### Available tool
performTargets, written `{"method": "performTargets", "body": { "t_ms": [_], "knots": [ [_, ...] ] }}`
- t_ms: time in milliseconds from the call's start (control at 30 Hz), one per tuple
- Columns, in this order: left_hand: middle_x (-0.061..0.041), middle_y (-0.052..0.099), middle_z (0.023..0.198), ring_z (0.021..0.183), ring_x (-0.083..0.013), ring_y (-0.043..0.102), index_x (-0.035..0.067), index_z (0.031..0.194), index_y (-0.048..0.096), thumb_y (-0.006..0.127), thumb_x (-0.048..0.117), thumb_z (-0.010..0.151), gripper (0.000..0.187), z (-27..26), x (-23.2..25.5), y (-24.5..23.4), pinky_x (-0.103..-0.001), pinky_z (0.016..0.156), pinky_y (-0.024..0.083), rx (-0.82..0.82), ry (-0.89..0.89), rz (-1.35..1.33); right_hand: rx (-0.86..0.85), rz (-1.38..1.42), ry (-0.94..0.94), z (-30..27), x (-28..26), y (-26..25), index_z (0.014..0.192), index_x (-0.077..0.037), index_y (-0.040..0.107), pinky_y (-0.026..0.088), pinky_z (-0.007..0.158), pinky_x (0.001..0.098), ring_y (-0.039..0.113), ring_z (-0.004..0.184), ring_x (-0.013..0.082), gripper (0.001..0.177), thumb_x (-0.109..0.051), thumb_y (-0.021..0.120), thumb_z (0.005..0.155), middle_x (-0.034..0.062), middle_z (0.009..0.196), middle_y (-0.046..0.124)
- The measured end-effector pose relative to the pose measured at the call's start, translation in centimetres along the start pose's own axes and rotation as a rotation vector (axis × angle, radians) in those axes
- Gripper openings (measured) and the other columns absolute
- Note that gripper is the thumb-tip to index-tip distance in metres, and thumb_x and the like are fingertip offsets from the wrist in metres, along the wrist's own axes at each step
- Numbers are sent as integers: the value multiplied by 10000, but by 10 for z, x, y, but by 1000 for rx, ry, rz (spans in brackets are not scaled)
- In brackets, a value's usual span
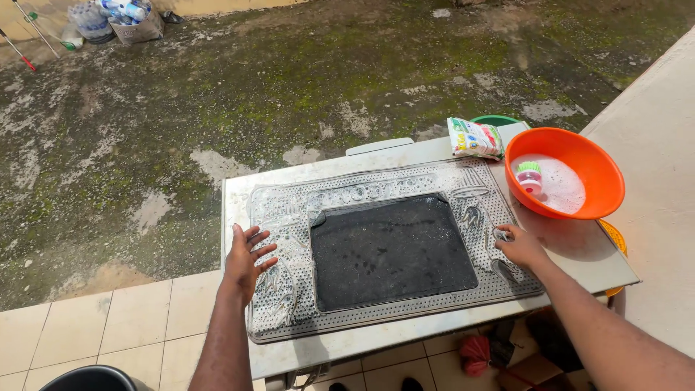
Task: Cleaning a metal or textured surface with a brush and soapy water.
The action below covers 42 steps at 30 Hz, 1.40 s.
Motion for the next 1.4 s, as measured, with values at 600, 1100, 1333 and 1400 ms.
{"method": "performTargets", "body": {
  "t_ms": [600, 1100, 1333, 1400],
  "knots": [
    [-290, 464, 1536, 1424, -421, 487, 98, 1626, 211, 594, 416, 974, 820, 39, -90, -48, -503, 1186, 399, 133, -279, 746, -19, 49, 221, -3, 4, -20, 1570, -111, 457, 514, 992, 420, 664, 1194, 314, 744, -209, 716, 880, 221, 1435, 622],
    [-309, 507, 1485, 1377, -432, 529, 31, 1612, 185, 644, 359, 957, 864, 38, -85, -49, -485, 1149, 441, 238, -265, 785, -37, 340, 291, 2, 7, -15, 1539, -90, 438, 532, 936, 444, 598, 1213, 294, 750, -108, 713, 841, 176, 1447, 533],
    [-322, 567, 1436, 1318, -431, 594, 5, 1604, 227, 690, 376, 910, 912, 45, -86, -51, -475, 1111, 492, 243, -252, 837, -28, 385, 271, 19, 29, -18, 1521, -89, 478, 484, 979, 406, 572, 1226, 283, 729, -105, 739, 840, 193, 1410, 567],
    [-323, 575, 1422, 1306, -424, 600, 18, 1608, 226, 713, 387, 884, 948, 46, -86, -55, -469, 1102, 491, 245, -249, 815, -46, 509, 248, 28, 40, -13, 1500, -55, 481, 477, 1011, 395, 578, 1261, 276, 744, -85, 752, 808, 196, 1399, 601]
  ]
}}
Point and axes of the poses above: each hand's wrist, its own z-axis towards the middle knuckle, its own y-axis out of the palm, x = y × z, the point moved 7 cm from there along z, towards the middle knuckle
